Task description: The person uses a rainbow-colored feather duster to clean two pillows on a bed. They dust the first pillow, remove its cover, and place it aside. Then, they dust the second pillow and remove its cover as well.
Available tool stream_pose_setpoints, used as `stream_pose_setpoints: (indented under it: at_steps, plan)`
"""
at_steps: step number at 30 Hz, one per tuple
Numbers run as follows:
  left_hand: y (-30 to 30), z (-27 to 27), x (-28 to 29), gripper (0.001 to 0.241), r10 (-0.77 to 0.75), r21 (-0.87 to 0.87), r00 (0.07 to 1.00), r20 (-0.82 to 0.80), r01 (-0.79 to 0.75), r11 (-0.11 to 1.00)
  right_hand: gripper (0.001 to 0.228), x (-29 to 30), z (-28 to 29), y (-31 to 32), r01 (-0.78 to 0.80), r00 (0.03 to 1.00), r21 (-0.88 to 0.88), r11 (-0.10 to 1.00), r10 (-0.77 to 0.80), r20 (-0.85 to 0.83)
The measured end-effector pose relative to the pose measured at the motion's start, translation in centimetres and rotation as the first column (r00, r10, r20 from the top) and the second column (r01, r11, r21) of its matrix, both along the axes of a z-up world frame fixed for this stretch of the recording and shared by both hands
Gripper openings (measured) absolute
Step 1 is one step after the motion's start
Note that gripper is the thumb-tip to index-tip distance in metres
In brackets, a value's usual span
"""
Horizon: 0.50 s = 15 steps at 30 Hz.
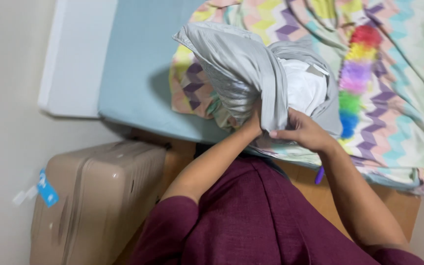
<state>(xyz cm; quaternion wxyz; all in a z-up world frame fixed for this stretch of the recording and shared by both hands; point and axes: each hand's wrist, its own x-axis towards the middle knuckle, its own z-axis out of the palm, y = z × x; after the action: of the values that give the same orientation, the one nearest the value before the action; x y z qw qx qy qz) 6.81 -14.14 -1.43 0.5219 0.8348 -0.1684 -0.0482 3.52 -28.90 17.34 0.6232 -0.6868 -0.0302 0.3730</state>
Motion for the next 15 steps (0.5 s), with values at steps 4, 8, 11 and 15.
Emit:
stream_pose_setpoints:
  at_steps: [4,8,11,15]
  plan:
    - [-5.2,-7.6,5.0,0.033,-0.309,-0.361,0.950,-0.049,0.272,0.892,0.063,-2.3,0.4,-2.4,0.276,0.950,-0.050,0.960,-0.265,0.164]
    - [-10.6,-5.8,7.6,0.035,-0.669,-0.806,0.687,-0.284,0.207,0.555,0.072,-3.7,1.7,-3.4,0.320,0.866,-0.402,0.858,-0.093,0.492]
    - [-8.5,-0.4,6.1,0.039,-0.863,-0.951,0.404,-0.305,-0.170,0.257,0.076,-4.4,0.4,-3.8,0.326,0.828,-0.497,0.804,0.011,0.560]
    - [-5.3,5.7,3.6,0.050,-0.799,-0.934,0.503,-0.330,-0.295,0.201,0.081,-5.4,0.5,-3.2,0.238,0.780,-0.406,0.882,0.074,0.621]
